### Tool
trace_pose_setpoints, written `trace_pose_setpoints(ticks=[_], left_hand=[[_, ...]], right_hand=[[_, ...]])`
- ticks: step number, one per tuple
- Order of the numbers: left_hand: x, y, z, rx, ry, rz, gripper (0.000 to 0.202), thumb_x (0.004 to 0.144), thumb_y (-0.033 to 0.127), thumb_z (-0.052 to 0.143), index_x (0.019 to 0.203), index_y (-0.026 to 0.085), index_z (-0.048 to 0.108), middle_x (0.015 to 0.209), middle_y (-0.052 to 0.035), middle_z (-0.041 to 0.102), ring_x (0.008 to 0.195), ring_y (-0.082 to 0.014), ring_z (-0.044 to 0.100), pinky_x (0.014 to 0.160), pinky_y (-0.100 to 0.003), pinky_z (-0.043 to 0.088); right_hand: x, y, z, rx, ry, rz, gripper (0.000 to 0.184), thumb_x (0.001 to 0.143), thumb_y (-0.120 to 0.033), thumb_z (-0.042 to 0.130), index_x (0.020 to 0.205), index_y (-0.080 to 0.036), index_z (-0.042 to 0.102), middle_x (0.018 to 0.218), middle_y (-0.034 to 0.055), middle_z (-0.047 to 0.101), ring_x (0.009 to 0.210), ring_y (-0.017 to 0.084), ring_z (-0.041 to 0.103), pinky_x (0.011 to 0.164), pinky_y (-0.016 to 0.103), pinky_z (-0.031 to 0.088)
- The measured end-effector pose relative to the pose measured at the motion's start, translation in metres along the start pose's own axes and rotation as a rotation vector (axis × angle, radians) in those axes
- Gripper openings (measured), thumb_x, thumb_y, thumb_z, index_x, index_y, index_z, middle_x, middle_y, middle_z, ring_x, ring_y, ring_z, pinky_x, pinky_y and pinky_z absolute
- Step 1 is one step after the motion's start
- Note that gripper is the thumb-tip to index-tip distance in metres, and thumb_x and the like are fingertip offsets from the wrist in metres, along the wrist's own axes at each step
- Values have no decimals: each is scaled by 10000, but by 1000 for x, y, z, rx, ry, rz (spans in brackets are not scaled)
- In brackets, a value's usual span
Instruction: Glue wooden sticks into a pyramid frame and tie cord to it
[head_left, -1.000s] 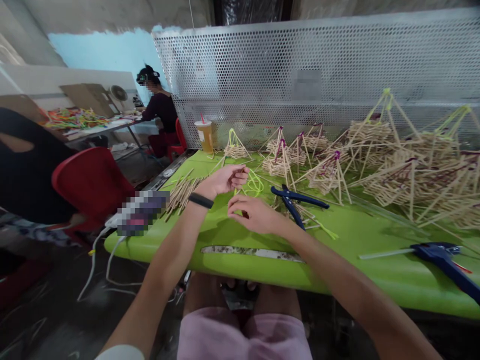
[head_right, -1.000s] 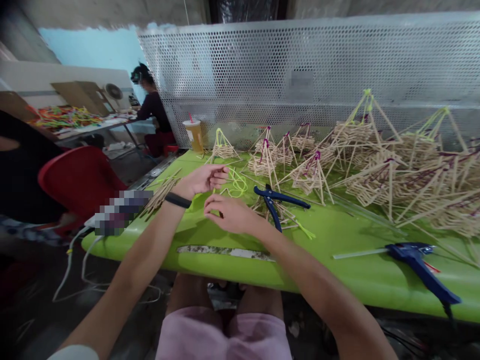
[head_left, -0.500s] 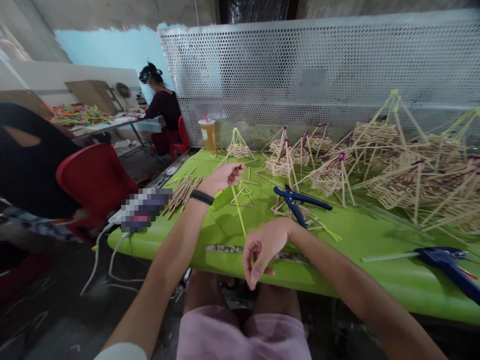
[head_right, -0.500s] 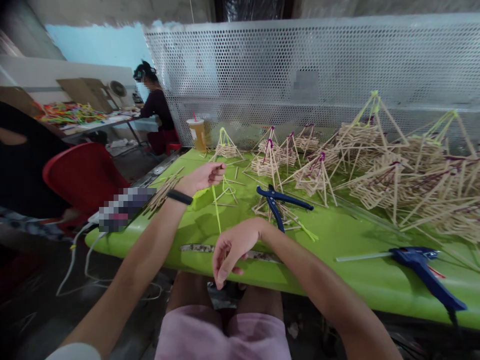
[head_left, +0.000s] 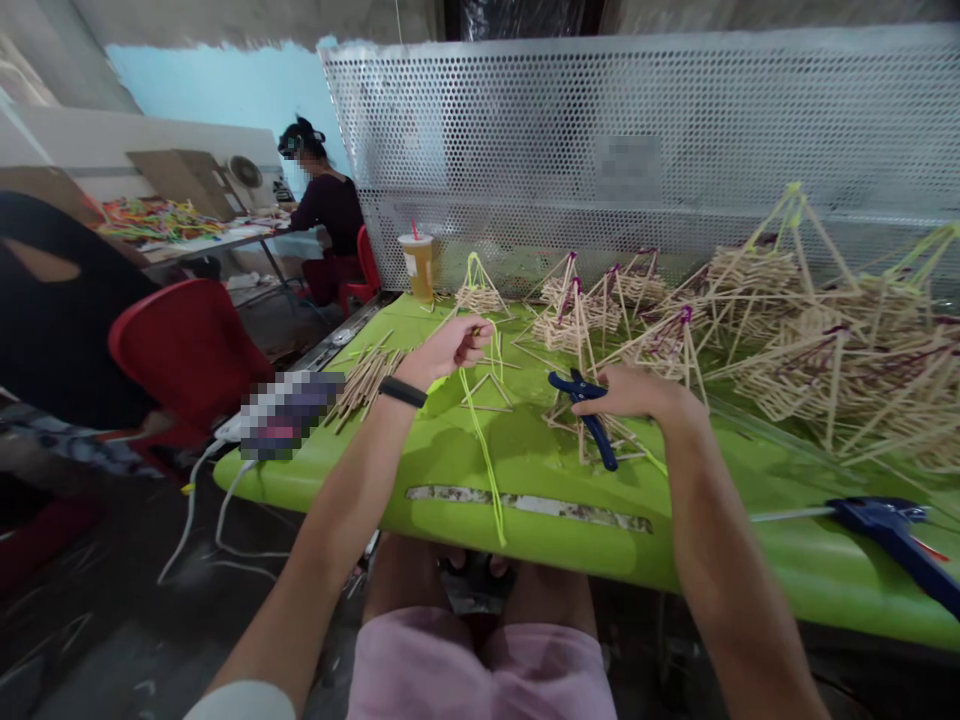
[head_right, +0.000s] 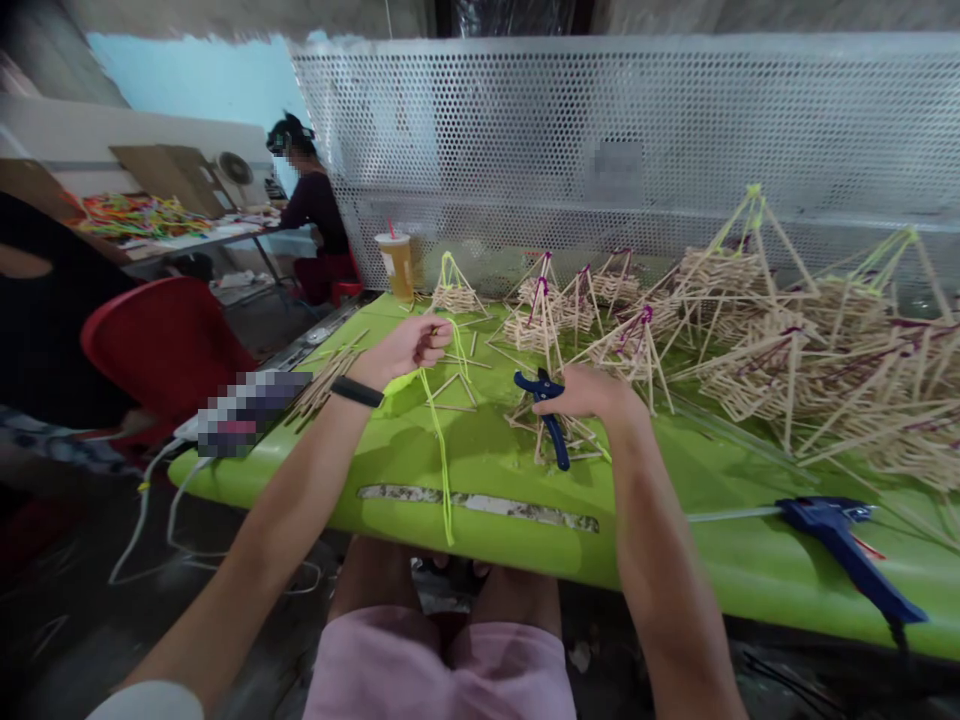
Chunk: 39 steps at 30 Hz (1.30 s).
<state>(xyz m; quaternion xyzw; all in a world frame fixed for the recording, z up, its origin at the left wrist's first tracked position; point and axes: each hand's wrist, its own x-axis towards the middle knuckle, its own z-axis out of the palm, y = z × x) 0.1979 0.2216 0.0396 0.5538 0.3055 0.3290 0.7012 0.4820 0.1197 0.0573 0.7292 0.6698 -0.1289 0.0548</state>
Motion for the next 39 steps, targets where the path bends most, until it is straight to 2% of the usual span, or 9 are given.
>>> trace_pose_setpoints(ticks=[2,5,9,13,21,27,29,34,39], left_hand=[[0,0,-1,-17,-18,11,359,985,205,506,654,219,366,616,92,191,397,-49,134,356,-167,129],[-1,2,0,-34,-15,3,367,1006,217,472,654,219,366,610,90,191,393,-53,133,350,-167,128],[-4,6,3,-62,12,-34,407,1057,274,434,656,219,385,593,89,187,384,-59,117,340,-177,107],[-6,6,4,-87,30,-18,427,1085,297,447,670,213,396,589,90,201,385,-54,137,352,-171,108],[-4,3,2,-32,49,8,451,1097,259,485,659,200,400,608,75,231,392,-40,189,381,-180,121],[-1,-5,4,16,8,47,396,1134,339,470,770,188,515,615,81,292,400,-46,209,383,-165,153],[-1,-7,7,28,2,48,373,1140,348,470,812,187,547,617,81,309,402,-47,217,383,-161,155],[-4,-7,19,52,-46,22,371,1144,323,461,808,192,549,622,71,317,409,-52,233,387,-167,152],[-8,-5,26,11,-155,17,420,1113,333,503,719,191,467,624,78,270,407,-44,205,381,-156,170]], right_hand=[[-1,-3,0,-47,-83,47,505,844,-667,774,982,-182,749,1050,163,792,921,331,746,769,399,545],[-2,-6,0,-55,-120,55,484,804,-681,802,865,-209,715,1011,144,783,905,319,739,753,390,536],[1,-1,0,-42,-128,60,476,713,-655,867,814,-215,716,979,146,771,880,318,730,715,384,530],[3,6,0,-84,-98,51,411,735,-606,834,727,-209,728,894,137,761,844,304,729,696,369,512],[-1,7,-4,-50,-89,81,358,751,-542,822,682,-205,727,910,131,760,819,287,712,675,368,490],[0,13,-3,-1,-69,-44,376,780,-558,797,657,-217,696,717,62,691,693,239,648,638,358,415],[-3,16,-5,102,-31,-140,370,779,-578,796,725,-218,734,722,49,703,710,239,658,670,360,439],[-13,19,-15,568,58,-364,494,738,-569,847,1075,-208,830,1084,110,812,959,278,741,900,405,558],[-17,18,-10,1039,127,-579,542,725,-697,829,966,-212,824,1040,143,807,1052,358,759,933,489,589]])
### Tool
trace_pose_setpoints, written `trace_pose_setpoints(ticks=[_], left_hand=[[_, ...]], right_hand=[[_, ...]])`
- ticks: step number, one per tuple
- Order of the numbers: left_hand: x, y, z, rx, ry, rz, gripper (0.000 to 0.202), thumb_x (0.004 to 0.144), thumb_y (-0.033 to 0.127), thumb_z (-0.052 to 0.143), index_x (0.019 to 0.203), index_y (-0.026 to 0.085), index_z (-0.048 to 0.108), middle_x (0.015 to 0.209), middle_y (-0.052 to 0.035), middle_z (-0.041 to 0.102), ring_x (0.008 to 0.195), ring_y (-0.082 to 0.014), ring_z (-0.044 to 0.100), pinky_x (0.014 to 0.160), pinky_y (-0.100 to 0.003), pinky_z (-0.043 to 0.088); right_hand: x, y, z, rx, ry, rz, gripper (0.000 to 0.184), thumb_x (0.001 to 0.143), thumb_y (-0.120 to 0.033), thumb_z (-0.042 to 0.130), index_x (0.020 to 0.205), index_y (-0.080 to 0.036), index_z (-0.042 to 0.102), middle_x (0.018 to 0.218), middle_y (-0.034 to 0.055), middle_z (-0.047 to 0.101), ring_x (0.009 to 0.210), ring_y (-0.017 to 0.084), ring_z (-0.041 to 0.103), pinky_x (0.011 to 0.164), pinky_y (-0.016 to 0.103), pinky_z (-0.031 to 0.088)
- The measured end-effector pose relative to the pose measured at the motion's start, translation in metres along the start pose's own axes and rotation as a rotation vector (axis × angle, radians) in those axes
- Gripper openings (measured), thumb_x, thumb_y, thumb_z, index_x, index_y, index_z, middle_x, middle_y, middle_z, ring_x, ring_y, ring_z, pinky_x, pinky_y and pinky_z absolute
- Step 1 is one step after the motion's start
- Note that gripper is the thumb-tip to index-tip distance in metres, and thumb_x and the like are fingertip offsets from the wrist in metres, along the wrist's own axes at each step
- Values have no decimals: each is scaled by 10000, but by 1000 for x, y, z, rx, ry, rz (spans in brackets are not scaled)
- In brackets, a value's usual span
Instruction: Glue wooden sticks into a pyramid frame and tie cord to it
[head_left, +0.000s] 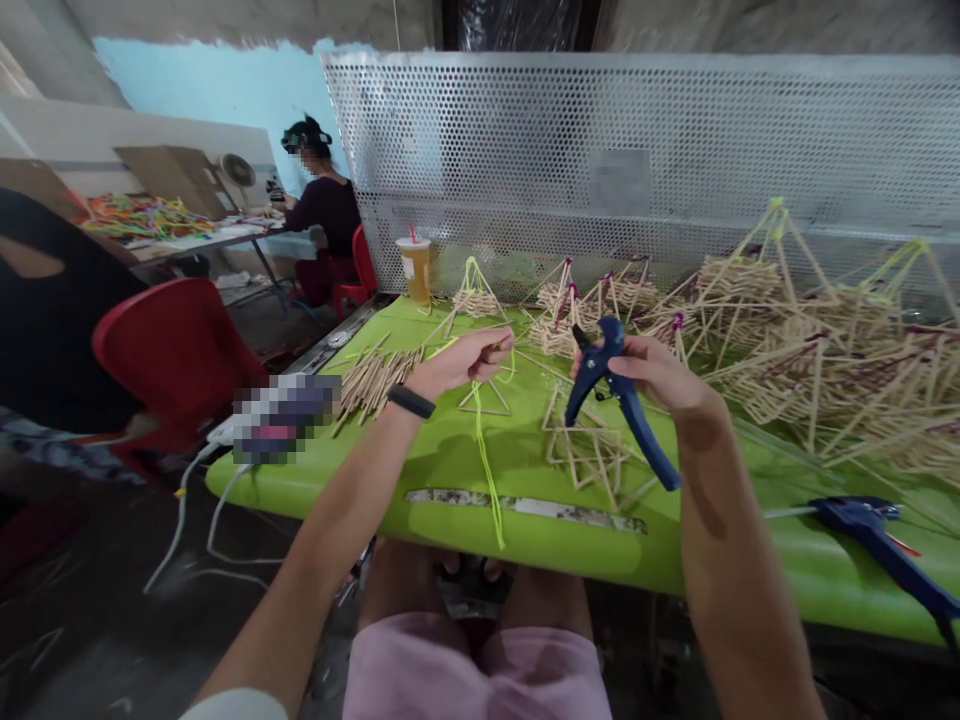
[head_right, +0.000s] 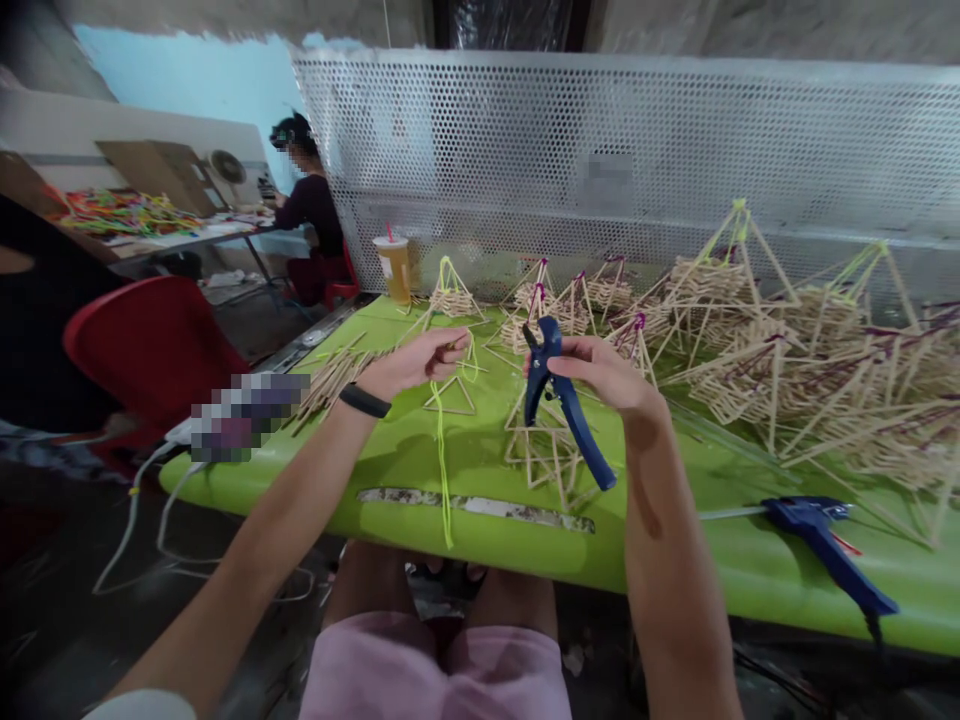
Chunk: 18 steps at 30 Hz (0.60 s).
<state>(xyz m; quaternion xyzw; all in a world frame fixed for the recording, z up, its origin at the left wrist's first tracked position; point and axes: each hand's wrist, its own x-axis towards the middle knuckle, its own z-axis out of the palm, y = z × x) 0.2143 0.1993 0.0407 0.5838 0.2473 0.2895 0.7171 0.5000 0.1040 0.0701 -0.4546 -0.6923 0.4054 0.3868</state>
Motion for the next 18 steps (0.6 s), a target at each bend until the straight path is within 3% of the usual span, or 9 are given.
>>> trace_pose_setpoints(ticks=[4,8,11,14,18], left_hand=[[-3,4,1,-84,-55,-13,439,1099,310,508,684,188,435,635,81,248,403,-39,211,372,-149,181],[-8,10,2,-187,-29,-20,435,1089,308,540,688,194,416,626,80,270,390,-36,207,355,-142,185],[-11,13,1,-231,-18,-13,430,1092,307,535,695,199,410,605,84,269,378,-37,199,345,-140,187],[-13,14,-1,-227,-16,-20,437,1100,291,509,686,201,400,592,85,262,369,-35,200,340,-136,182],[-17,20,-1,-197,6,-66,460,1099,261,483,653,197,390,588,83,252,363,-29,201,333,-134,176]], right_hand=[[4,2,22,212,65,-32,622,749,-782,746,1011,-221,811,1081,156,806,1139,405,750,883,485,610],[16,1,55,354,21,52,661,875,-797,589,1130,-214,766,1140,156,800,1145,375,754,875,487,628],[23,3,73,414,-40,120,579,938,-731,589,1095,-199,756,1128,156,804,1099,333,772,873,445,633],[27,10,81,445,-101,140,529,961,-679,628,1053,-176,764,1118,164,811,1064,302,779,851,394,626],[30,21,84,432,-143,101,592,939,-727,657,1078,-165,783,1118,166,817,1084,298,773,881,389,611]])
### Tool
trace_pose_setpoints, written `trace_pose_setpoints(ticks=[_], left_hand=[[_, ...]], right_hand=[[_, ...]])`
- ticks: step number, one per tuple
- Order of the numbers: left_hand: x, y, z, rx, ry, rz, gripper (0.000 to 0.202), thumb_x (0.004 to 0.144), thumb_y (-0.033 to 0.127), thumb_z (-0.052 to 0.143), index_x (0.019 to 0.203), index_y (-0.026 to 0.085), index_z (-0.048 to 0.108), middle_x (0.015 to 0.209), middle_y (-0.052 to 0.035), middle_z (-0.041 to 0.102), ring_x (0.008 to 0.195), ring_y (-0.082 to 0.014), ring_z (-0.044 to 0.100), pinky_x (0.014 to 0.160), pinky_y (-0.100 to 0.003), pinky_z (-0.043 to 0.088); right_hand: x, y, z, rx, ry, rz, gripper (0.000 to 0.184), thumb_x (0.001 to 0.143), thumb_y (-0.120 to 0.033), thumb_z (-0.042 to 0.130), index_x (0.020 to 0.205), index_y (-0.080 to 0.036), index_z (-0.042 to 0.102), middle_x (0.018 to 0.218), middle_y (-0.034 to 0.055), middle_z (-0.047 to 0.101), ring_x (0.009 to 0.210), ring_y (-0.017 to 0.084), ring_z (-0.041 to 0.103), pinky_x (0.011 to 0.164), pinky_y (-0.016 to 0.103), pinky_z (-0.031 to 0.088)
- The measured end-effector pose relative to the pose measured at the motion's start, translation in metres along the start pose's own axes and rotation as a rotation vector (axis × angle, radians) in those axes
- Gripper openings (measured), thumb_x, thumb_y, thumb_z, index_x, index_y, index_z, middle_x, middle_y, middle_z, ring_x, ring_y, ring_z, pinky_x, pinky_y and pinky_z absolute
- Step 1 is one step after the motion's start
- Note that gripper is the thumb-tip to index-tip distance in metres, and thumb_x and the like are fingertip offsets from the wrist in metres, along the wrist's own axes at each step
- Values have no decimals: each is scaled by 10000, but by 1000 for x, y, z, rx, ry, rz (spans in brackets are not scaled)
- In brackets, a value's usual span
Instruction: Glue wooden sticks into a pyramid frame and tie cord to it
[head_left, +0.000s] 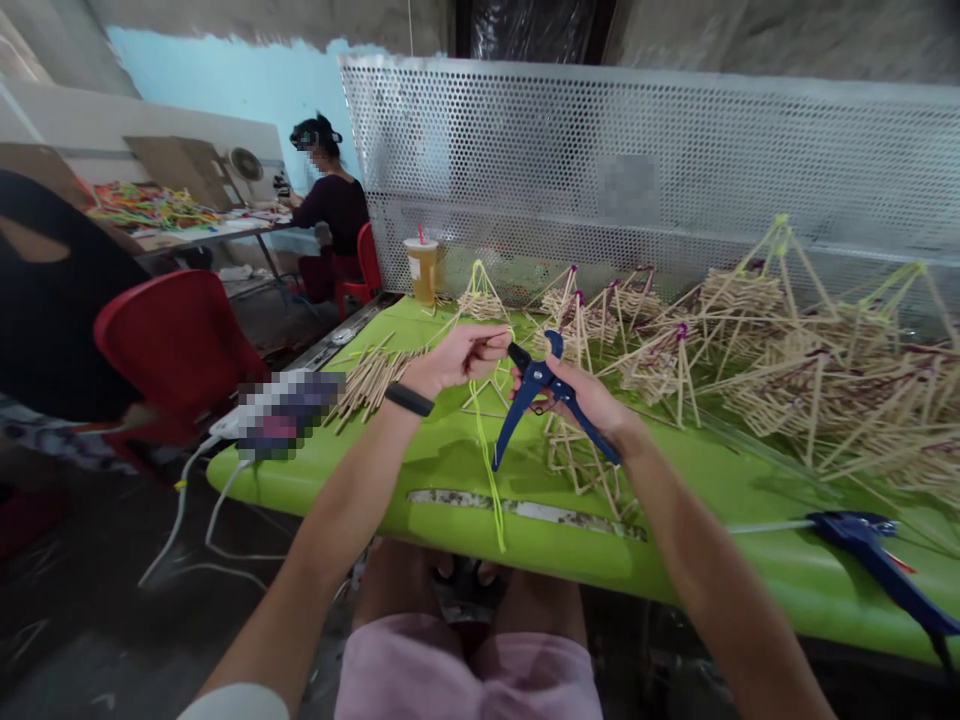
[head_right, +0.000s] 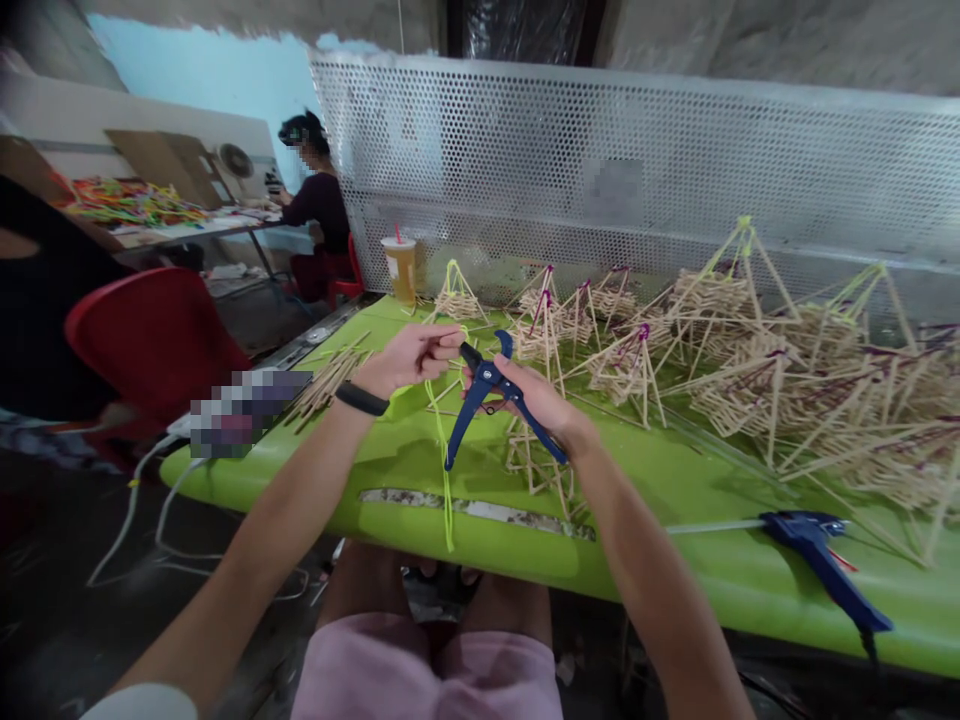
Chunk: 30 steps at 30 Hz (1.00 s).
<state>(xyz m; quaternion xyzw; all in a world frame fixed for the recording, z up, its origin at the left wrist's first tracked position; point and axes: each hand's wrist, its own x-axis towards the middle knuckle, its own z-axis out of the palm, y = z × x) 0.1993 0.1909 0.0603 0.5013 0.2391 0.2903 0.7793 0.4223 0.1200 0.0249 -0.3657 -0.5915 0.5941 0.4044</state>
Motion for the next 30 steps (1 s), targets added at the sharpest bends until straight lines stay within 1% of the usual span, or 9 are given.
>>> trace_pose_setpoints(ticks=[3,5,8,12,17,21,25,27,30], left_hand=[[-4,4,2,13,30,-14,461,1092,213,447,635,191,398,592,80,259,359,-24,203,331,-138,186],[-5,5,2,16,36,-9,458,1086,204,445,630,191,399,590,83,252,356,-23,200,329,-135,188],[-5,4,0,13,37,4,445,1059,220,507,631,199,386,580,87,252,356,-22,195,325,-128,186],[-2,2,-2,-1,39,30,428,1028,217,530,628,207,378,570,87,254,354,-26,180,316,-131,179],[-1,0,3,4,39,20,443,1034,210,478,604,211,371,550,87,242,342,-33,188,306,-139,184],[-2,1,4,0,27,35,448,1038,227,484,605,208,375,553,84,264,340,-31,199,304,-133,210],[-1,2,0,-23,53,58,437,1033,241,494,613,208,377,553,91,253,338,-27,172,291,-125,182],[-1,2,-2,-21,56,46,427,1023,237,505,615,209,382,553,92,248,337,-27,159,286,-122,171],[-1,2,-2,9,17,-5,428,1029,238,489,608,204,419,543,99,208,335,-31,137,284,-123,175]], right_hand=[[4,6,0,-21,-5,-27,645,910,-772,679,1103,-168,793,1128,163,819,1097,297,771,897,392,611],[7,10,3,-21,11,-55,676,854,-813,718,1064,-176,799,1111,149,823,1078,295,776,894,391,622],[11,14,9,-22,50,-107,690,793,-851,753,1001,-194,799,1088,121,827,1069,292,778,904,398,642],[14,14,13,-44,110,-165,714,777,-881,739,1011,-210,798,1072,97,823,1075,287,778,926,414,657],[14,14,13,-88,159,-186,739,798,-894,702,1071,-215,804,1099,100,819,1124,289,765,956,418,659],[14,14,12,-87,124,-164,738,771,-903,719,1014,-214,821,1060,96,829,1091,295,776,961,429,663],[9,10,10,-105,61,-135,701,788,-870,741,997,-206,828,1051,97,836,1030,286,789,957,433,663],[8,7,9,-115,65,-137,680,803,-858,739,993,-211,832,1049,92,838,1015,279,791,956,429,662],[8,7,8,-122,85,-141,677,802,-863,733,974,-216,835,999,82,837,993,274,793,937,422,666]])
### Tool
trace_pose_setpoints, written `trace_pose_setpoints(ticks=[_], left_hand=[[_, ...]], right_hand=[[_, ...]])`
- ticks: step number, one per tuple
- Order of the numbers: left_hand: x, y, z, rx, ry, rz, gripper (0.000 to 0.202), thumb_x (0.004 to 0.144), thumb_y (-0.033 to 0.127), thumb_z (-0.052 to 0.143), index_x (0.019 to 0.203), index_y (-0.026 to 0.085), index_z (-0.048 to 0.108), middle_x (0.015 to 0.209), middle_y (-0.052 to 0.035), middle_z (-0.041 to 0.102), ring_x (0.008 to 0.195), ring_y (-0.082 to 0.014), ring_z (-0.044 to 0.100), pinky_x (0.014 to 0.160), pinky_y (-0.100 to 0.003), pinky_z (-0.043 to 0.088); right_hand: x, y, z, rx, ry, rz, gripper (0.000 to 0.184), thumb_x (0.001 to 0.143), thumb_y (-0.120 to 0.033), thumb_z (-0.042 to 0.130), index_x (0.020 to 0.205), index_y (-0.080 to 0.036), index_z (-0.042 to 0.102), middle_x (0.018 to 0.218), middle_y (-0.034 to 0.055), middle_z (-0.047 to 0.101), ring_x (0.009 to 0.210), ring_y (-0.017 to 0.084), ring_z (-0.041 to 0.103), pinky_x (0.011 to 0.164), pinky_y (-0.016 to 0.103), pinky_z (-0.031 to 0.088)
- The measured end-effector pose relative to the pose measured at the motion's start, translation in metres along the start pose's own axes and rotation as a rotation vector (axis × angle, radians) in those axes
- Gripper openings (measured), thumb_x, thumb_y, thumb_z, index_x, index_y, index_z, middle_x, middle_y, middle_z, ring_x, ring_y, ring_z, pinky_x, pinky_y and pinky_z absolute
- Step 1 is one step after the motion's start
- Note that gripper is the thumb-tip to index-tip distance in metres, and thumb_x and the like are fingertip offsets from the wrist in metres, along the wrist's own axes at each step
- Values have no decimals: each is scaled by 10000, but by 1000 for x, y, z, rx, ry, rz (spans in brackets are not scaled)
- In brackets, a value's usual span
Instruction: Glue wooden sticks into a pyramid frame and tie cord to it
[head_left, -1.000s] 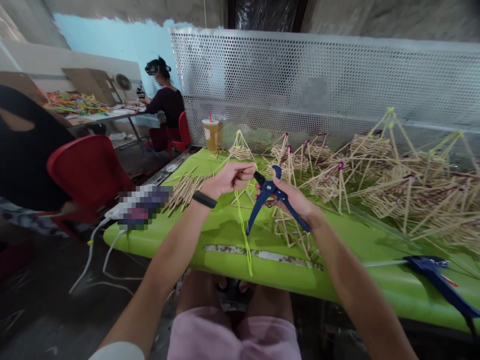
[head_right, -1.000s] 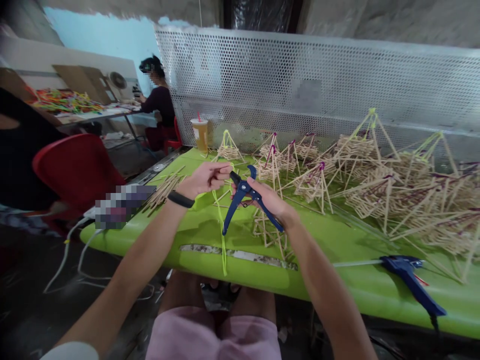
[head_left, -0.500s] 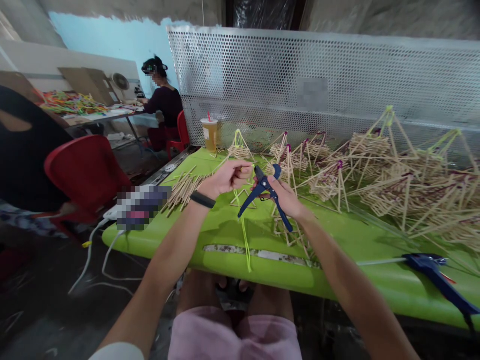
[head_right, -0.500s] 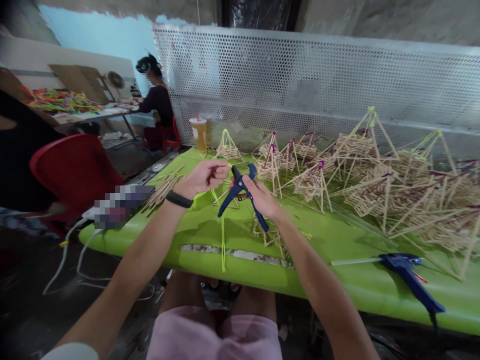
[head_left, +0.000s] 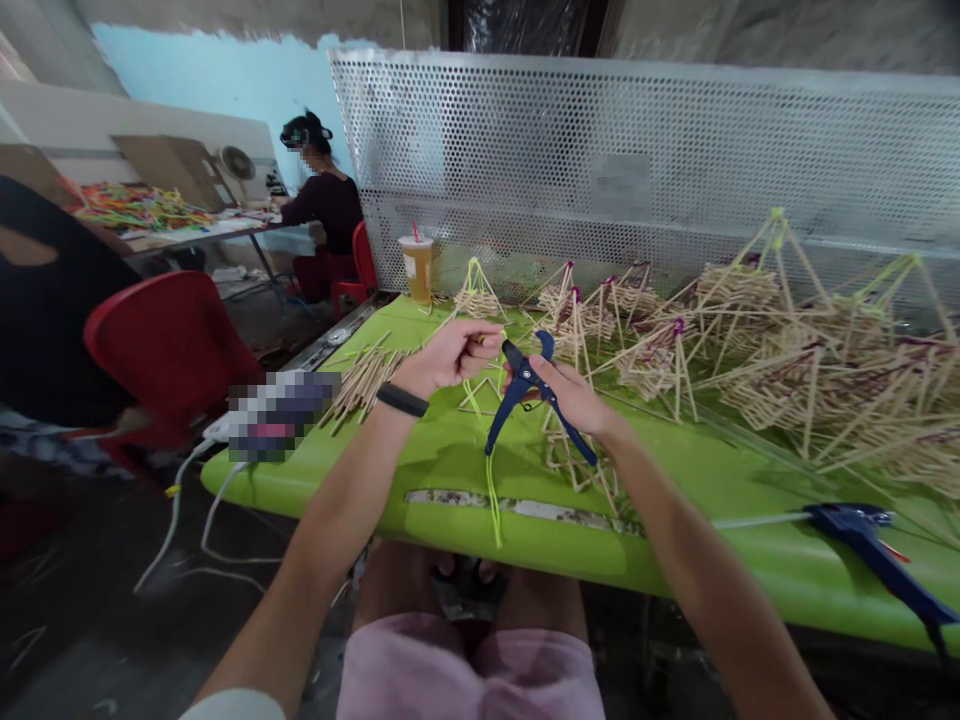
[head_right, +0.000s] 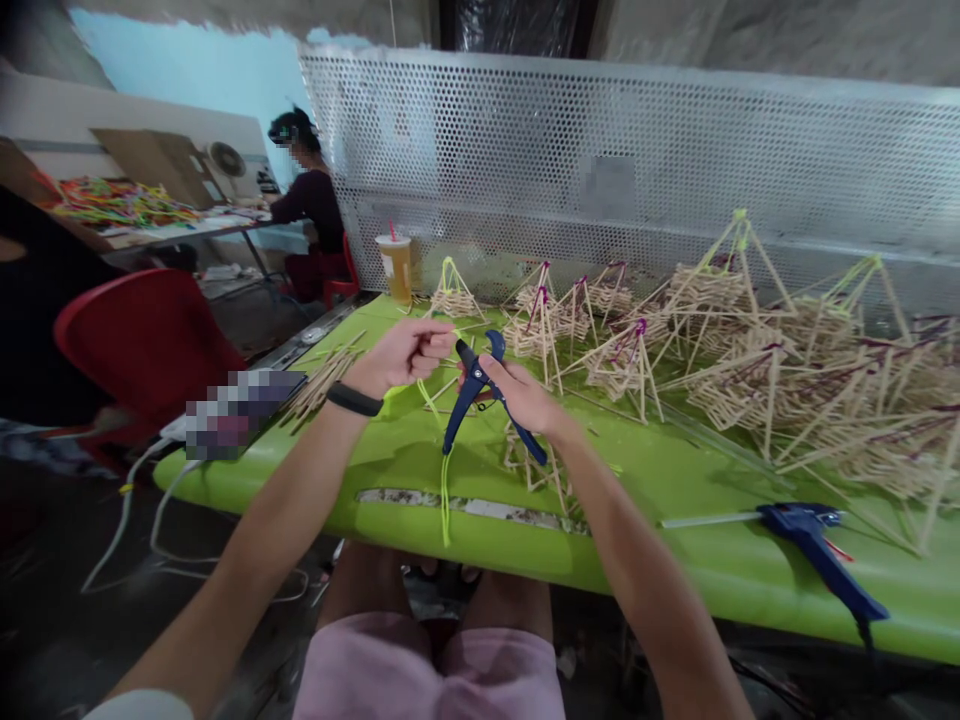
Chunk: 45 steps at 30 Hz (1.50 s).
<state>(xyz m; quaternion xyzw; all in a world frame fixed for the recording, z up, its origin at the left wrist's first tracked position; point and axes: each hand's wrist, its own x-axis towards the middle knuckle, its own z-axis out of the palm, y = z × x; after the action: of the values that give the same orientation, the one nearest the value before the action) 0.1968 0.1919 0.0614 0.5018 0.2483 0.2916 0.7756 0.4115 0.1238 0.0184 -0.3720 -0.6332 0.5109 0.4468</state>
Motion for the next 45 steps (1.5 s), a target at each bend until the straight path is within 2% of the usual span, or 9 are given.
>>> trace_pose_setpoints(ticks=[10,15,21,30,34,39,45], left_hand=[[-6,1,3,77,-123,-46,453,1032,266,509,590,194,439,540,101,177,356,-29,95,291,-112,210],[-5,0,1,71,-108,-59,432,1008,286,575,613,206,420,548,102,190,360,-32,119,290,-112,213],[-1,-1,0,90,-56,-70,424,996,276,574,614,211,403,546,99,194,370,-36,130,296,-119,211],[-1,-4,0,112,-23,-13,433,958,263,581,617,228,317,571,101,175,383,-34,135,316,-125,197],[-1,-2,2,63,49,63,435,957,241,547,613,230,282,575,95,189,381,-33,150,329,-139,183],[-2,5,4,-87,212,189,440,965,248,524,638,242,231,549,90,192,374,-52,177,343,-179,183],[-6,12,6,-150,302,247,470,1003,262,531,650,232,222,550,86,224,388,-53,198,374,-200,179]], right_hand=[[0,0,5,-50,35,-38,720,802,-899,686,927,-205,831,970,84,835,939,267,794,952,440,667],[-1,-2,7,-92,50,-72,712,841,-892,651,906,-205,825,975,85,833,922,255,794,977,437,658],[1,-1,5,-75,106,-100,740,808,-917,660,964,-210,818,1002,86,827,972,266,785,929,432,674],[7,3,0,3,213,-97,714,789,-904,694,973,-221,785,975,84,812,1008,284,785,888,429,681],[13,7,-3,122,315,-81,650,806,-853,715,951,-220,750,958,87,808,1032,288,789,834,401,680],[20,6,-14,296,458,-107,544,858,-771,713,946,-234,709,959,83,813,1036,289,796,802,380,670],[19,2,-33,369,533,-121,507,885,-749,660,932,-245,686,950,101,811,1034,305,794,800,408,686]])
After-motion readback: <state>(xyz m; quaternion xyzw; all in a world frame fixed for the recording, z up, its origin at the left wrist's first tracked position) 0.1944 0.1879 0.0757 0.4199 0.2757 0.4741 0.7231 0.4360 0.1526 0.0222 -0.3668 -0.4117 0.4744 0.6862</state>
